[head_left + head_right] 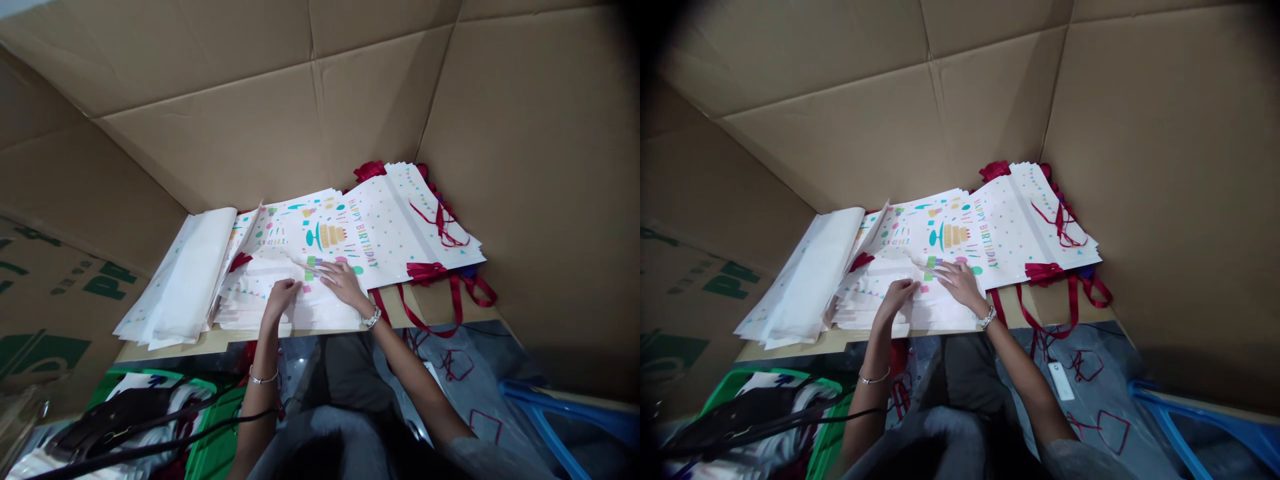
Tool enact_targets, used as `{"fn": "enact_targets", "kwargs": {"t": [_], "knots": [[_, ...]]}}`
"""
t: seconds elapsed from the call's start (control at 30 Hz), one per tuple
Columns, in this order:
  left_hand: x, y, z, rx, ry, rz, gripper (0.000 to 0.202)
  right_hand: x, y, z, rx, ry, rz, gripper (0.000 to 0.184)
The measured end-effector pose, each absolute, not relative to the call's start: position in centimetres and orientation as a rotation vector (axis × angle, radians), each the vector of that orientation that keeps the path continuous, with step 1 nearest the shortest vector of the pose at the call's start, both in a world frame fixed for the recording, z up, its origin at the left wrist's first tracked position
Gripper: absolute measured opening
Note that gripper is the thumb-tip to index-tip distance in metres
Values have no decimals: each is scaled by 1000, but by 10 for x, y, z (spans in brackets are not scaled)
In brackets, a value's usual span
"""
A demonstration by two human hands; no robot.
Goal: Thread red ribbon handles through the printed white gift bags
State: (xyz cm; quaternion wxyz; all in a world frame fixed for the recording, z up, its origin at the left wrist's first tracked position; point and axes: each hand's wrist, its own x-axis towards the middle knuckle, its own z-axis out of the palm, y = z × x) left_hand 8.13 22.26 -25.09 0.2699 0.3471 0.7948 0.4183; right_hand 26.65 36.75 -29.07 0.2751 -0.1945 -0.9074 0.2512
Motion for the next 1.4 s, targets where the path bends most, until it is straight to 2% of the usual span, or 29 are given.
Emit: {"fn": "enact_targets", "kwargs": {"t": [0.13, 0.27, 0.3, 0.43, 0.6, 0.83, 1.07, 1.17, 1.23, 1.33, 1.4], "knots": [[84, 232, -246, 894, 2061, 1225, 43, 269, 366, -289, -501, -2487, 622, 43], [89, 244, -234, 866, 1950, 1327, 38, 270, 364, -287, -477, -2529, 590, 72], [89, 244, -232, 870, 1912, 1349, 36, 270, 364, -287, -465, -2524, 583, 72], [87, 231, -231, 904, 2021, 1331, 32, 267, 366, -291, -433, -2440, 612, 39], [89, 207, -244, 960, 2209, 1105, 34, 265, 369, -297, -465, -2380, 687, 41], [93, 203, -241, 784, 2093, 1262, 39, 265, 371, -300, -479, -2383, 715, 44], [100, 203, -236, 589, 1903, 1402, 64, 264, 371, -303, -463, -2386, 674, 40], [103, 210, -238, 519, 1841, 1416, 69, 264, 371, -302, -462, -2394, 652, 36], [103, 217, -241, 522, 1822, 1402, 59, 265, 370, -299, -438, -2404, 628, 35], [100, 228, -244, 616, 1814, 1328, 33, 267, 367, -291, -382, -2425, 596, 38], [96, 235, -245, 704, 1799, 1307, 33, 269, 366, -287, -352, -2442, 593, 42]]}}
